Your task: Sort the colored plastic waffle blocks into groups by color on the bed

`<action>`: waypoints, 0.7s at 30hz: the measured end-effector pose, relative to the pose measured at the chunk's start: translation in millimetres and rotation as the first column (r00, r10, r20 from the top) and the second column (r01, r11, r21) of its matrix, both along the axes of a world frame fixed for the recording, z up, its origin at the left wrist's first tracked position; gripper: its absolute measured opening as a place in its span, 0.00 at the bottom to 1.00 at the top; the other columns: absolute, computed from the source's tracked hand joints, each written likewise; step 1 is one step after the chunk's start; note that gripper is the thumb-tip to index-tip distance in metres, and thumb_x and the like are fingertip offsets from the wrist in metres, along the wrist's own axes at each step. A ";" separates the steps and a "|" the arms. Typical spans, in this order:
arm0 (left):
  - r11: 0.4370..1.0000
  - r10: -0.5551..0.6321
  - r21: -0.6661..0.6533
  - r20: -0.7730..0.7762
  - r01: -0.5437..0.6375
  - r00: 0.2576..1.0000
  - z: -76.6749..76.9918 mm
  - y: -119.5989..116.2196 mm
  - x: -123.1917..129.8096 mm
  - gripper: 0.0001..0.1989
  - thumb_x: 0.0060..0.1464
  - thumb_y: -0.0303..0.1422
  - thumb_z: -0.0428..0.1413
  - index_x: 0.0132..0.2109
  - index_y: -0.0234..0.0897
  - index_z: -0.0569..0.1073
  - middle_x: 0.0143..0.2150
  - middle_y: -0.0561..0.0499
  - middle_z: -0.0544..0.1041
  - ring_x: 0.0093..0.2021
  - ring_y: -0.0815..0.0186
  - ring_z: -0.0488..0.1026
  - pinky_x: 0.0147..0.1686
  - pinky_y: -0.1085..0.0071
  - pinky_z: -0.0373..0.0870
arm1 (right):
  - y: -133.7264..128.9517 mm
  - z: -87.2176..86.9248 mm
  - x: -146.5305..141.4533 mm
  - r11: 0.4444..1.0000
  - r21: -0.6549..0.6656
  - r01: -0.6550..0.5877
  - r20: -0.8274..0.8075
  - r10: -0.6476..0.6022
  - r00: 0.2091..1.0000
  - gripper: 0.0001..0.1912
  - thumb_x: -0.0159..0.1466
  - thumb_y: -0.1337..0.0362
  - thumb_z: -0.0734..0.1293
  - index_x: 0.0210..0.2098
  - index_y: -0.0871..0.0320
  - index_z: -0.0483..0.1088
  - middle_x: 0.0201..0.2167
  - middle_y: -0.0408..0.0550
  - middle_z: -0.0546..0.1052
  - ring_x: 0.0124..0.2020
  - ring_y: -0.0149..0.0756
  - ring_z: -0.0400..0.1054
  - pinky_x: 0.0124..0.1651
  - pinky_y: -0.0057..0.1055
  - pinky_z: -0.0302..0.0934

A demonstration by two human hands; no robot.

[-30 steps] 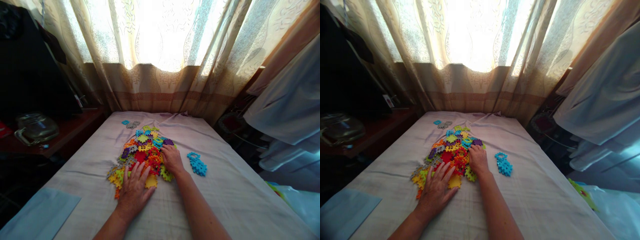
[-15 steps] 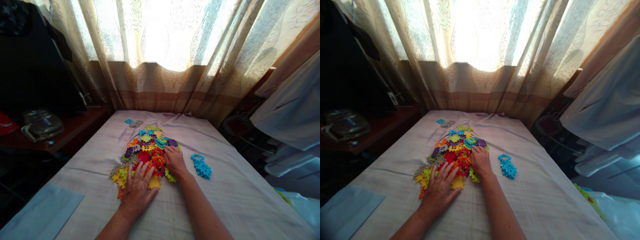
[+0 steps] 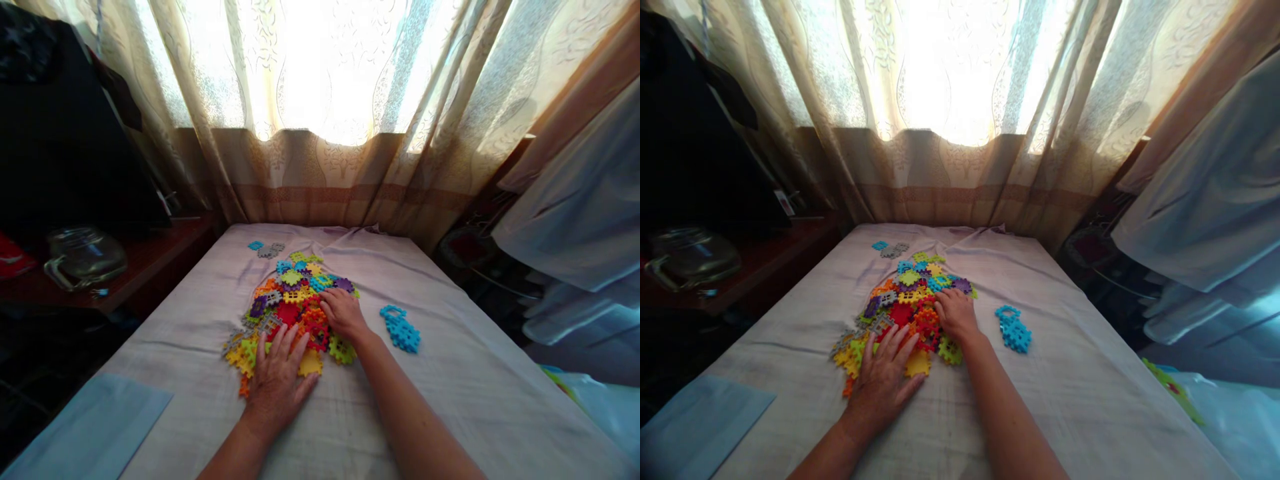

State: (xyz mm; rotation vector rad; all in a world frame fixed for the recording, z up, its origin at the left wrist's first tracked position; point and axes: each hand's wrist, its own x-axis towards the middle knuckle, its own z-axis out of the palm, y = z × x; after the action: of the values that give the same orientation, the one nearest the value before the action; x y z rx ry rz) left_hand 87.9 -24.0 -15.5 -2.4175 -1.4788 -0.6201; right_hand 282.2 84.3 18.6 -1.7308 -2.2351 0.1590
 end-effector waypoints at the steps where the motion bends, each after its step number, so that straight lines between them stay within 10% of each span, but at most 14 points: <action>1: 1.000 -0.001 0.005 0.004 0.001 1.000 -0.3 0.1 0.0 0.33 0.56 0.42 0.55 0.66 0.43 0.59 0.67 0.47 0.64 0.67 0.54 0.57 0.68 0.47 0.36 | 4.1 2.2 0.2 1.000 -0.020 -0.007 0.017 0.008 1.000 0.20 0.69 0.57 0.56 0.56 0.49 0.70 0.59 0.48 0.70 0.59 0.41 0.60 0.59 0.40 0.52; 11: 1.000 -0.006 0.004 0.026 0.006 1.000 -4.6 0.6 -0.1 0.32 0.55 0.42 0.56 0.66 0.43 0.60 0.67 0.46 0.63 0.67 0.53 0.57 0.67 0.45 0.38 | 23.3 14.4 -9.5 0.994 0.027 -0.105 0.115 0.102 0.988 0.19 0.70 0.56 0.55 0.47 0.49 0.76 0.52 0.46 0.76 0.54 0.41 0.64 0.55 0.40 0.54; 21: 1.000 -0.015 0.008 0.030 0.014 0.999 -2.7 0.5 -0.8 0.32 0.56 0.42 0.55 0.66 0.43 0.59 0.67 0.46 0.63 0.67 0.53 0.57 0.67 0.45 0.38 | -19.7 0.1 39.6 0.957 0.258 0.132 -0.375 -0.026 0.926 0.11 0.62 0.62 0.62 0.35 0.55 0.77 0.36 0.49 0.79 0.40 0.37 0.72 0.47 0.32 0.62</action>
State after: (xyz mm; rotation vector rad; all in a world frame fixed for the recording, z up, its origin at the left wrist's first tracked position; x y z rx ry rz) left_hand 87.1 -23.5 -18.2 -2.4254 -1.4690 -0.6671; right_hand 321.9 64.6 18.7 -1.4946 -1.8151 0.1307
